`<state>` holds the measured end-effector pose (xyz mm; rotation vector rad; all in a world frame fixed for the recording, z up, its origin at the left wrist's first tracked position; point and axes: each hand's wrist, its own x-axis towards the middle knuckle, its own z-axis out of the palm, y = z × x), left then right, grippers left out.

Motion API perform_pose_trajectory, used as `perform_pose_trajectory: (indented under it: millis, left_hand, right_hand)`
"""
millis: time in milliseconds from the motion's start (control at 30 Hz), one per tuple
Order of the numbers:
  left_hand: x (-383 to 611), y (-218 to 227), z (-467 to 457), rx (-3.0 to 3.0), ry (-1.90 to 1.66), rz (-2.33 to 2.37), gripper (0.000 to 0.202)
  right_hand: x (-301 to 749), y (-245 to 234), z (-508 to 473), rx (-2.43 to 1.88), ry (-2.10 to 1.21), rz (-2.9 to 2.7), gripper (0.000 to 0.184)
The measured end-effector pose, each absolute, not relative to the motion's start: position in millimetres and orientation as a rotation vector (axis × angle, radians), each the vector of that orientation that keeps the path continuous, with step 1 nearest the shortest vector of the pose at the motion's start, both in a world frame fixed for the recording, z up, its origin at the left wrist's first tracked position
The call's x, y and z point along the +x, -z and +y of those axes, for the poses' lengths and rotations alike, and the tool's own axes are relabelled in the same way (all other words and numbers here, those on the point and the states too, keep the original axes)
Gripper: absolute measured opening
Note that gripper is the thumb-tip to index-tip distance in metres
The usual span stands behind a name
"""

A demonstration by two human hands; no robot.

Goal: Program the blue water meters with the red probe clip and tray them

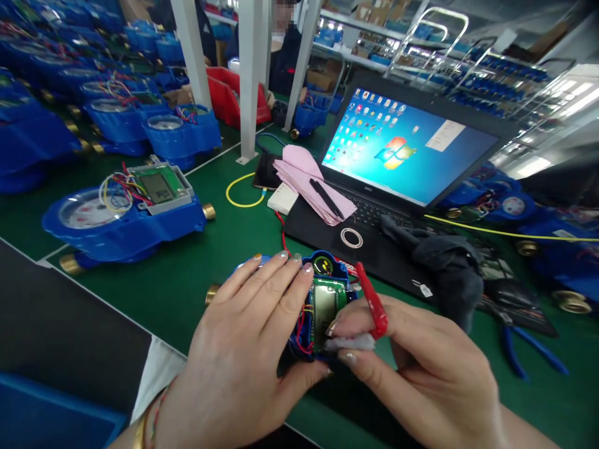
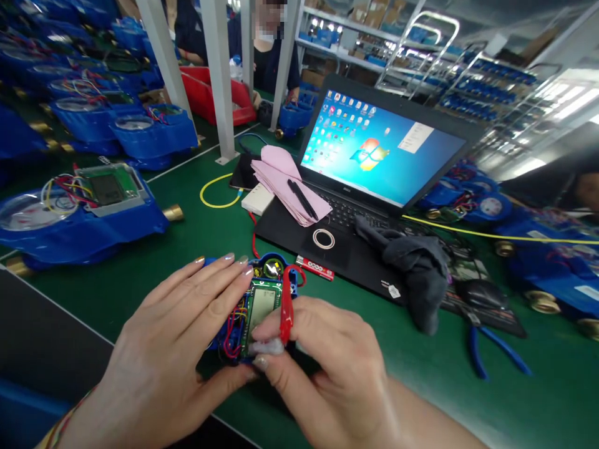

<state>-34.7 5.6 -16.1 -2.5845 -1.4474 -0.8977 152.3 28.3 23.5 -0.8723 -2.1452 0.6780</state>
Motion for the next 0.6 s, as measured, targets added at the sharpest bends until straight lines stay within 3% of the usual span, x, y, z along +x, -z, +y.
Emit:
perform_pose_trajectory:
  millis: [600]
  left_hand:
    - [-36.3,17.1,6.6,-2.589,0.905,-1.43,0.067]
  right_hand:
    - [150.7,-24.6,32.6,-0.829,-0.687,-2.183,0.011]
